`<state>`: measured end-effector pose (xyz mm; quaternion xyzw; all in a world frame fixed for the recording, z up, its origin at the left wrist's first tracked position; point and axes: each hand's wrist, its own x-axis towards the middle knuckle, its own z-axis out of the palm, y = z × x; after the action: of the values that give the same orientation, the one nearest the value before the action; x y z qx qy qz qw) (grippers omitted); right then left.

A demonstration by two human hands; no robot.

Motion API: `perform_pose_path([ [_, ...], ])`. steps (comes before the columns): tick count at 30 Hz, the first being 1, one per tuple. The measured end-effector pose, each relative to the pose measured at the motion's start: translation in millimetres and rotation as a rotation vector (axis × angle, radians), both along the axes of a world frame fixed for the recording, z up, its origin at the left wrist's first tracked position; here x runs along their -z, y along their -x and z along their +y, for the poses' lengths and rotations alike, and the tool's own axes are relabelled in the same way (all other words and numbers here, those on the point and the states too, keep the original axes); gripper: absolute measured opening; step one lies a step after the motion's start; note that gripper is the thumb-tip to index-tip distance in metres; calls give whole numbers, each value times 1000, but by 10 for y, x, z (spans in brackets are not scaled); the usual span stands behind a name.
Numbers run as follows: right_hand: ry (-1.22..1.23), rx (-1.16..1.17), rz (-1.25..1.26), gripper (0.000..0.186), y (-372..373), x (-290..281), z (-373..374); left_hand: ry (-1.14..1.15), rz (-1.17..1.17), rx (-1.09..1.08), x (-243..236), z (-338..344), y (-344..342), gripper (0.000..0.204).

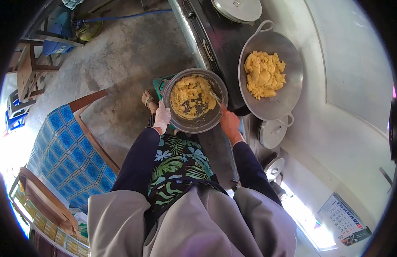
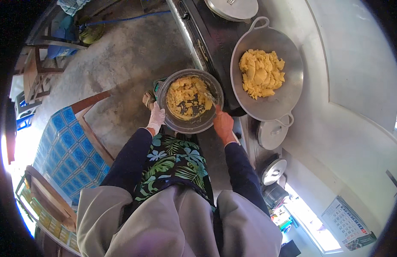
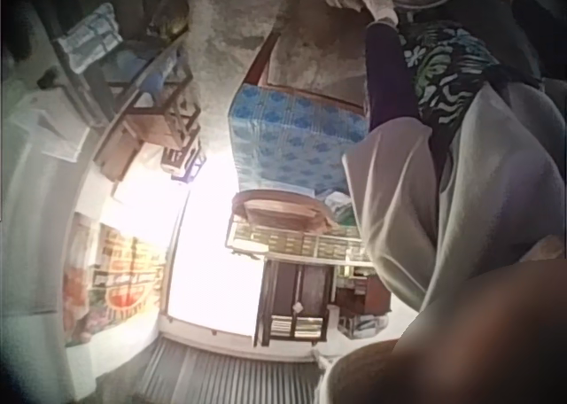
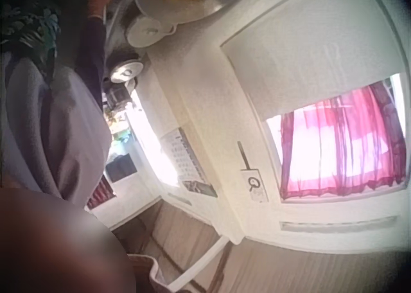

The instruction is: The person uses a spatula to transfer mashed yellow beans from a bowl into a large wok on a stove and stirs the mixture.

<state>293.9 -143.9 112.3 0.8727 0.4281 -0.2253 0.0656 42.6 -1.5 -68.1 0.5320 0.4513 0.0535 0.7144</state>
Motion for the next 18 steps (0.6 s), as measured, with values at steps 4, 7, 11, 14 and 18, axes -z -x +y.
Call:
perform_pose_path([
  [4, -2, -37, -34, 53, 59, -236, 315, -311, 209, 244, 28, -125, -168, 29],
  [7, -52, -282, -85, 55, -91, -116, 714, 244, -129, -175, 347, -59, 35, 26],
  [11, -43, -394, -77, 50, -303, -36, 704, -634, 38, -94, 495, -172, 236, 25],
  [14, 136, -199, -81, 41, -369, 34, -110, 901, -101, -596, -126, -105, -221, 37],
  [18, 180, -461, 98, 16, 93, 492, -867, 1053, -270, -968, -422, -78, -259, 26],
])
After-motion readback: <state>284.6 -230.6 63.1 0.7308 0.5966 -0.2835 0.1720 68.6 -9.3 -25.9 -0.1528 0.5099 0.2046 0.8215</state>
